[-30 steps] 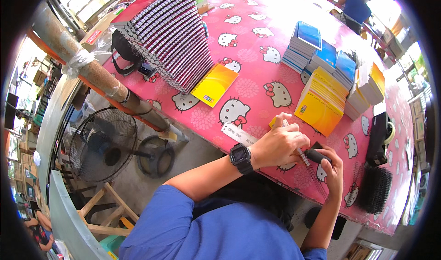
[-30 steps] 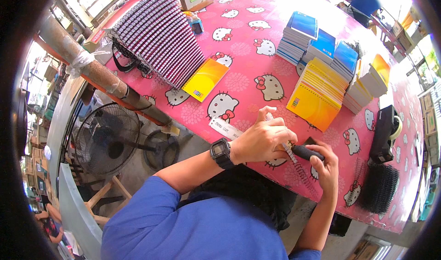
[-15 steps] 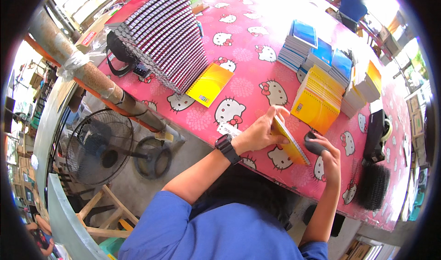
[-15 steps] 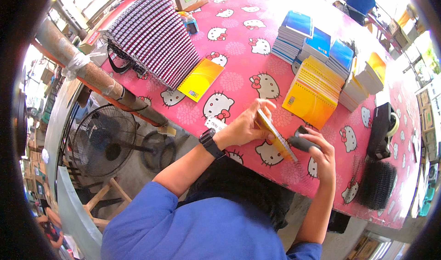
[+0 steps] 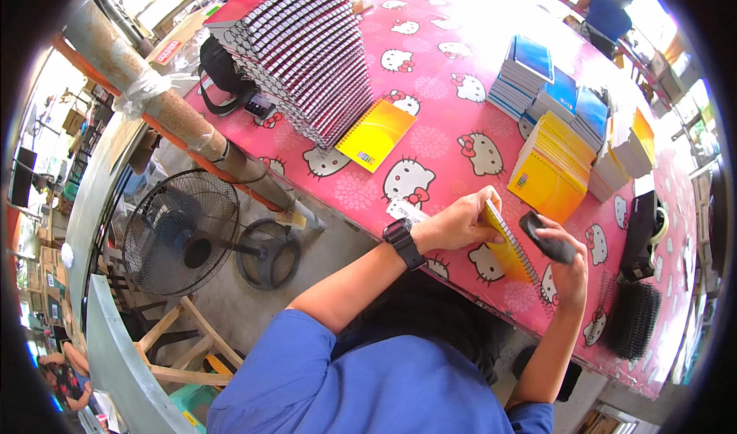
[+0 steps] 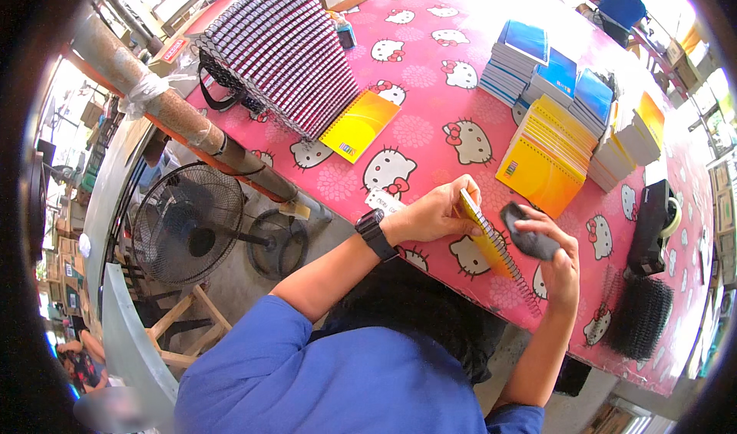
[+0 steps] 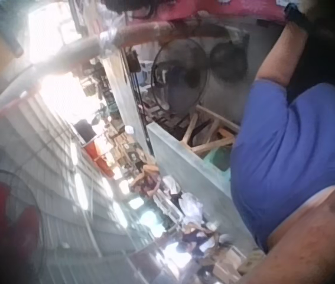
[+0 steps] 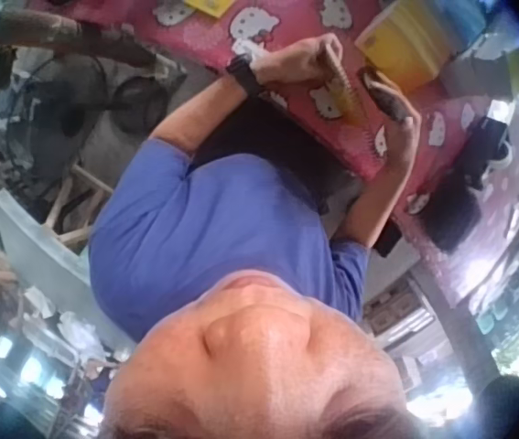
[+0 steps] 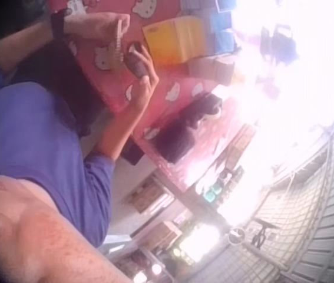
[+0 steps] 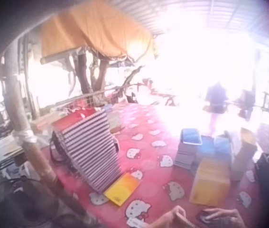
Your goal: The person assembles notebooks by hand by threading plastic spiral coils through the punched edges of paper and covers, then uses a hand tool to trim the excess length of the coils.
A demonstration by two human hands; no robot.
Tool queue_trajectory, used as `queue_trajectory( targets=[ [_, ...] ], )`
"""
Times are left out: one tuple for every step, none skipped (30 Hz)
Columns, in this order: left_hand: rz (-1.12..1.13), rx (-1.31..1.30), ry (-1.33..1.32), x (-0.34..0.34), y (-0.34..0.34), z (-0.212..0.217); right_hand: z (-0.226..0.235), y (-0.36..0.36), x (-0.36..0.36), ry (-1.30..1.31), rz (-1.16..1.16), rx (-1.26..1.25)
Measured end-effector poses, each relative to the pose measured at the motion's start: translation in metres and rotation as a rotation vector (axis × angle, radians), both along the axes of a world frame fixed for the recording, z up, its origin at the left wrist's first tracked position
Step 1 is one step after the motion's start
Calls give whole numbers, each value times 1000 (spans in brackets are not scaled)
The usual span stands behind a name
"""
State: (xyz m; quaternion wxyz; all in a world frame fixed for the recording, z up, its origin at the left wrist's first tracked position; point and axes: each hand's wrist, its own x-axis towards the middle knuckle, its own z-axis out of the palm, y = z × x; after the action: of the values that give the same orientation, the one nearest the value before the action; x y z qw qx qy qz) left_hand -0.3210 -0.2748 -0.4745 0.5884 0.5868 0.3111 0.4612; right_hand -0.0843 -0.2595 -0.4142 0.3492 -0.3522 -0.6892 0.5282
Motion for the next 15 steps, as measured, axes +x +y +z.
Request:
queue_trajectory(
  targets=[
    [-6, -2, -1, 0, 0, 0, 5, -3, -9, -45, 38, 16],
    [17, 56, 43, 0, 1, 0, 7, -5, -13, -89, 75, 31],
    [41, 114, 88, -1, 1, 0, 3, -4, -10, -90, 70, 28],
    [37, 118, 86, 0, 1, 1, -1, 1, -8, -107, -2, 3],
    [15, 70, 64, 1, 0, 2, -2, 3, -7, -123, -74, -23],
    [-7, 21, 43, 2, 1, 3, 1, 0, -5, 185, 55, -76],
    [-11, 9, 44, 2, 1, 1, -1, -2, -9, 187, 52, -87],
    [-1, 30, 53, 1, 2, -1, -2, -2, -14, -4, -8, -40],
    [9, 51, 62, 1, 1, -3, -3, 0, -17, -196, -66, 7],
    [20, 14, 70, 0, 1, 2, -4, 5, -17, -322, -131, 87],
    [18, 17, 70, 0, 1, 2, -3, 4, -16, -321, -134, 89],
    [9, 15, 46, 1, 1, 2, -1, 1, -16, -95, -34, 42],
    [-3, 2, 20, 2, 0, 0, -1, -5, -16, 130, 63, -15],
    [-8, -5, 19, 2, -1, -4, 3, -7, -21, 49, 85, 38],
    [6, 0, 25, 1, 0, -8, -1, -4, -21, 49, 80, 30]
  ],
)
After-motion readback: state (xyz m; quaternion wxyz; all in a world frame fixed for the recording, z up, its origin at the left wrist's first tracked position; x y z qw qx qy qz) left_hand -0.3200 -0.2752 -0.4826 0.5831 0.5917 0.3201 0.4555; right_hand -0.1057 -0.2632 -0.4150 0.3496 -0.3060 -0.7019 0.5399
